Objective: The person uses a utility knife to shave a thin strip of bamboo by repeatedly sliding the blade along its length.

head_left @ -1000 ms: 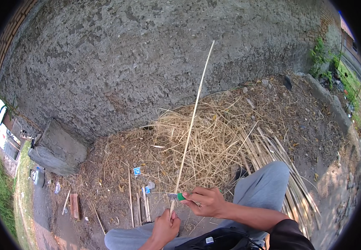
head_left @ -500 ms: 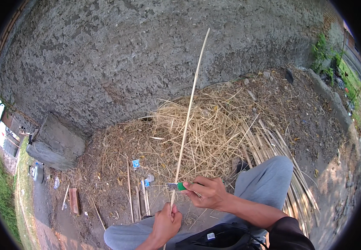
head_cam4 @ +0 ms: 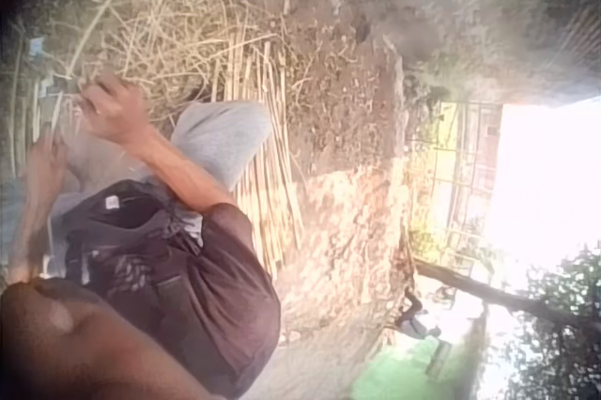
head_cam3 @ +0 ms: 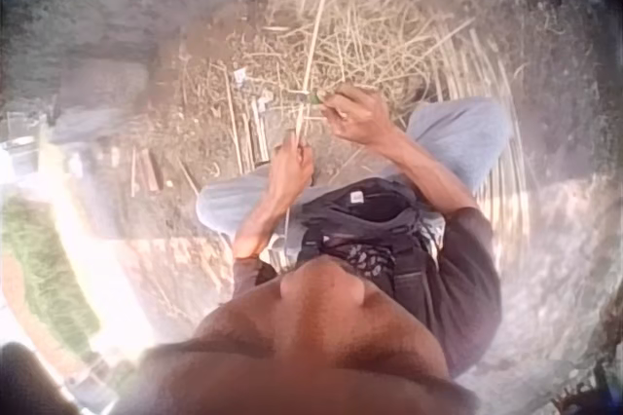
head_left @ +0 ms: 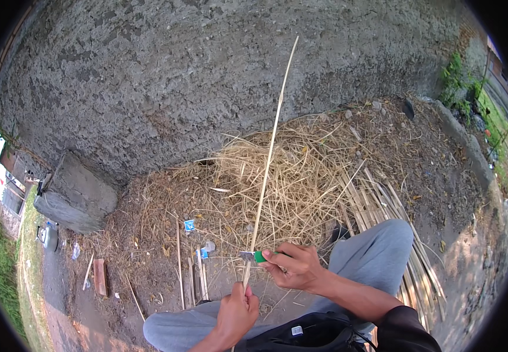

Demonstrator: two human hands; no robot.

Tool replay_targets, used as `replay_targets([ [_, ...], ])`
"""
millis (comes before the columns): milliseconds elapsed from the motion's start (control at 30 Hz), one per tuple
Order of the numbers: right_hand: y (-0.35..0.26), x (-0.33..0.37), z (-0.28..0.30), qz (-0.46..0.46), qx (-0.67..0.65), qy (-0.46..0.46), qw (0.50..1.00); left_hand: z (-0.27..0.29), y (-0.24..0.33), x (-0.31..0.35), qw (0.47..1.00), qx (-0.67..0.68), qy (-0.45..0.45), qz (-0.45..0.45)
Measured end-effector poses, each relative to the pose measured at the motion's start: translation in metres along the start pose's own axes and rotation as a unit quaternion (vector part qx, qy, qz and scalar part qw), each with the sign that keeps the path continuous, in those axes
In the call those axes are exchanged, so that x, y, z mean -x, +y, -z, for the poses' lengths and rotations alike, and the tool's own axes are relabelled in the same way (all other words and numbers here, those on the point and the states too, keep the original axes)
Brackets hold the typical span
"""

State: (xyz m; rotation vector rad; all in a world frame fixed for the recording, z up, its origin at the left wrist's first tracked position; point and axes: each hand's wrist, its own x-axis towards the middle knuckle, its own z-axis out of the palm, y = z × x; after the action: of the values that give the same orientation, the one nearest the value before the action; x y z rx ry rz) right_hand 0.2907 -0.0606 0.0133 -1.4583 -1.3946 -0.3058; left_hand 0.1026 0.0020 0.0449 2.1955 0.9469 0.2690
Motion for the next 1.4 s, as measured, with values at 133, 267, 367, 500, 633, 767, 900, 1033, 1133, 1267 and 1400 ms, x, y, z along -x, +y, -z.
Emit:
replay_targets([
  [133, 0.011, -0.005, 0.005, -0.077, 0.001, 0.008, 0.997, 0.001, 0.002, 0.004, 1.000, 0.001, -0.015, 0.011],
  [267, 0.020, -0.006, 0.007, -0.044, 0.017, 0.016, 0.999, 0.002, -0.001, 0.004, 1.000, 0.012, -0.010, -0.014],
  [367, 0.040, -0.014, 0.009, -0.066, 0.029, 0.052, 0.996, 0.007, 0.001, 0.015, 0.989, -0.041, -0.121, 0.074],
  [500, 0.051, -0.016, 0.014, -0.095, 0.009, 0.094, 0.991, 0.004, -0.002, 0.026, 0.998, 0.011, -0.066, 0.002],
  [633, 0.054, -0.020, 0.013, -0.097, 0.024, 0.101, 0.990, 0.016, 0.007, 0.034, 0.997, 0.013, -0.070, 0.014],
  [767, 0.065, -0.021, 0.018, -0.114, 0.032, 0.088, 0.989, 0.018, -0.006, 0.046, 0.999, 0.009, -0.053, -0.007],
  [900, 0.072, -0.027, 0.020, -0.144, 0.029, 0.115, 0.983, 0.027, -0.012, 0.063, 0.998, -0.016, -0.064, -0.005],
  [1033, 0.087, -0.034, 0.033, -0.166, 0.019, 0.116, 0.979, 0.040, -0.016, 0.089, 0.992, -0.048, -0.107, 0.039],
  [1133, 0.085, -0.032, 0.031, -0.142, 0.015, 0.123, 0.982, 0.051, -0.008, 0.096, 0.977, 0.008, -0.151, 0.148],
  [1267, 0.089, -0.032, 0.032, -0.135, 0.027, 0.127, 0.982, 0.040, -0.082, 0.130, 0.985, -0.021, -0.168, 0.011],
  [1400, 0.096, -0.030, 0.035, -0.178, 0.048, 0.145, 0.972, 0.037, -0.103, 0.155, 0.987, -0.061, -0.146, 0.026],
])
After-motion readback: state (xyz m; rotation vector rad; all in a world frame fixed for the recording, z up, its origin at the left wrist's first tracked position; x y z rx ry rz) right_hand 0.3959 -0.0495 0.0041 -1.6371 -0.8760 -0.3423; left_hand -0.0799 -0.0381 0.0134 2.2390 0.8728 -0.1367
